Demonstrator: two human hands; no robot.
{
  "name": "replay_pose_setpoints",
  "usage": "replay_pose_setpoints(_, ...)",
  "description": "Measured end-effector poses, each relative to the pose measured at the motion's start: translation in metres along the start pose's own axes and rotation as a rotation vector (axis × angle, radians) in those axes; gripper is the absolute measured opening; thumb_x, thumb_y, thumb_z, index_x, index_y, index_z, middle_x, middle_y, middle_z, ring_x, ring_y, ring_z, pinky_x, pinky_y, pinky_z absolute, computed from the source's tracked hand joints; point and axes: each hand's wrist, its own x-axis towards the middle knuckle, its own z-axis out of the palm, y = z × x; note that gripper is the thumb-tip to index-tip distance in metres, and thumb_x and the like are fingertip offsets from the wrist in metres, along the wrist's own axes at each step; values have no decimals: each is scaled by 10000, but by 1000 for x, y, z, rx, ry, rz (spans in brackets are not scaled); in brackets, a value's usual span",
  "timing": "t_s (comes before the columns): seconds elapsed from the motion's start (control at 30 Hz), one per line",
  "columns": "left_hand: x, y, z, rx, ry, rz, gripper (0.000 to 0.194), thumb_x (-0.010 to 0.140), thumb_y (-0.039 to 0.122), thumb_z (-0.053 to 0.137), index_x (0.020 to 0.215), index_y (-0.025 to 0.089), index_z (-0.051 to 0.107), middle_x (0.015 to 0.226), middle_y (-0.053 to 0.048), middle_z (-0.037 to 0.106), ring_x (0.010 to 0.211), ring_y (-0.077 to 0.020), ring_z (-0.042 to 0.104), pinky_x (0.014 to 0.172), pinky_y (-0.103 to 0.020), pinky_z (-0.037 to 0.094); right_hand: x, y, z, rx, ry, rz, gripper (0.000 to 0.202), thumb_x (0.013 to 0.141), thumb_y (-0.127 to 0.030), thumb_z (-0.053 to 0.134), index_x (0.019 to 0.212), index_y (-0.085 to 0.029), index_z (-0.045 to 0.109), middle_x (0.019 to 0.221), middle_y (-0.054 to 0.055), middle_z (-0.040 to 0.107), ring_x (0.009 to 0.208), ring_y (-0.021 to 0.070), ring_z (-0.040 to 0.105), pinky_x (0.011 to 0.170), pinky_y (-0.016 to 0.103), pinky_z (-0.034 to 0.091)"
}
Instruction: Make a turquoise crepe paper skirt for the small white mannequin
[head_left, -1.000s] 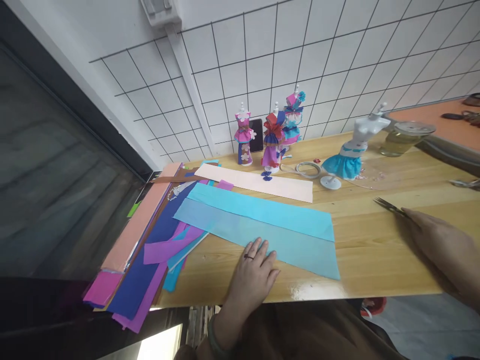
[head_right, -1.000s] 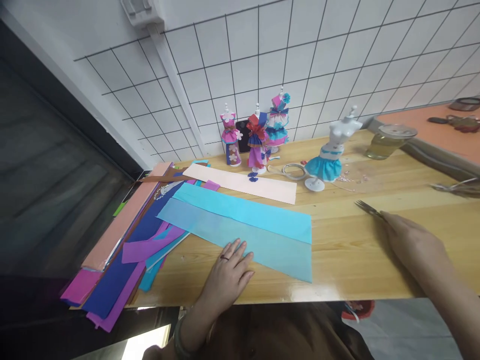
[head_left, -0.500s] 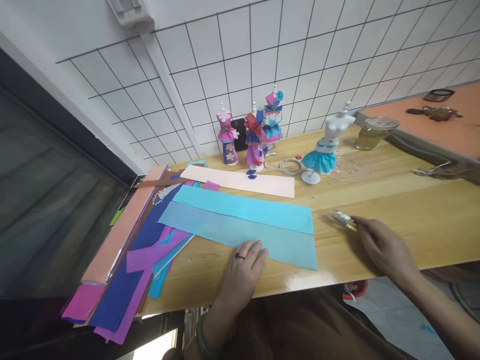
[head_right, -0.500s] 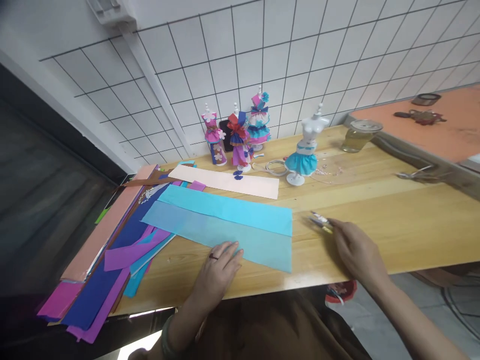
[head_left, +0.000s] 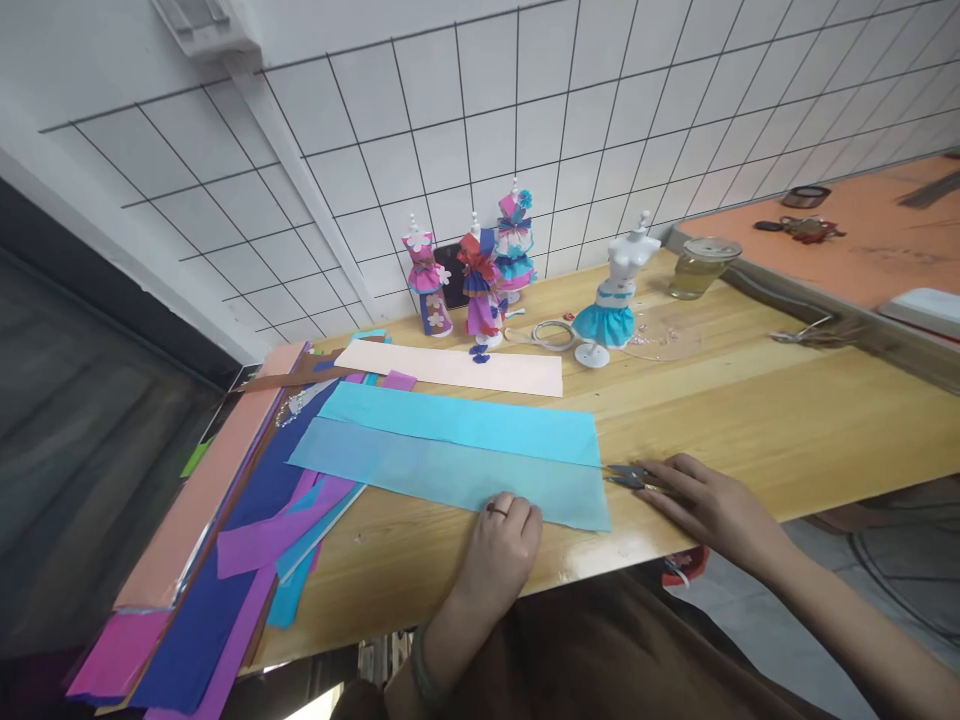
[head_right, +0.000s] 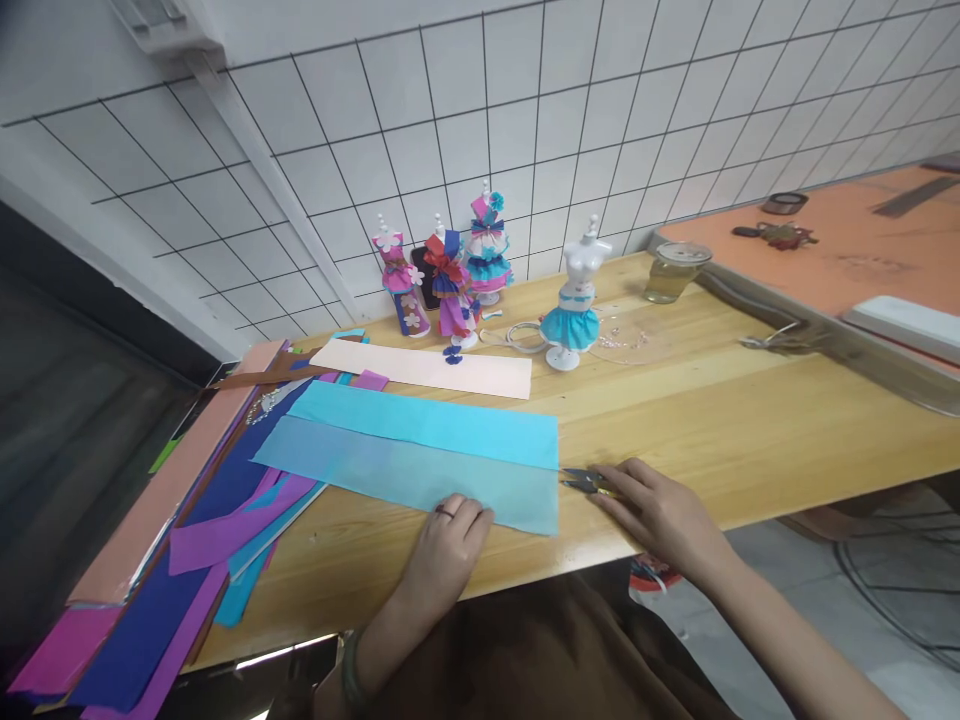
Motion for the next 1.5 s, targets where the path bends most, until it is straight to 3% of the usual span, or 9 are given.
replay_pose_setpoints(0.17, -5, -2, 3, -86, 49, -75, 155, 866, 95, 446, 903, 173, 575, 782, -41, 536, 787, -177, 507, 672, -302, 474, -2, -4, 3, -99, 68, -61, 353, 905, -361, 466, 1177, -172, 587, 886, 93, 635, 695, 184, 642, 589, 291, 490)
replay_pose_setpoints(0.4, -6, -3, 6, -121, 82, -72, 160, 871, 110, 452, 933, 177, 584, 801, -46, 551, 803, -177, 517, 694, -310, 479, 7, -12, 7, -211, 139, -110, 334, 901, -363, 472, 1132, -179, 627, 826, 78, 644, 643, 165, 624, 535, 266, 456)
replay_pose_setpoints(0.6, -6, -2, 4, -109, 99, -57, 163, 871, 112, 457, 949, 174, 585, 809, -47, 563, 805, -174, 525, 668, -295, 473, 15, -21, 10, -259, 130, -160, 315, 912, -325, 468, 1138, -158, 611, 847, 86, 659, 700, 179, 627, 619, 286, 466)
replay_pose_setpoints(1.5, -6, -2, 3, -133, 94, -60, 147, 859, 114, 479, 945, 172, 583, 815, -43, 565, 807, -176, 523, 659, -298, 478, 17, -24, 11, -200, 104, -186, 312, 909, -286, 489, 1163, -143, 601, 746, 59, 644, 683, 180, 622, 619, 294, 455)
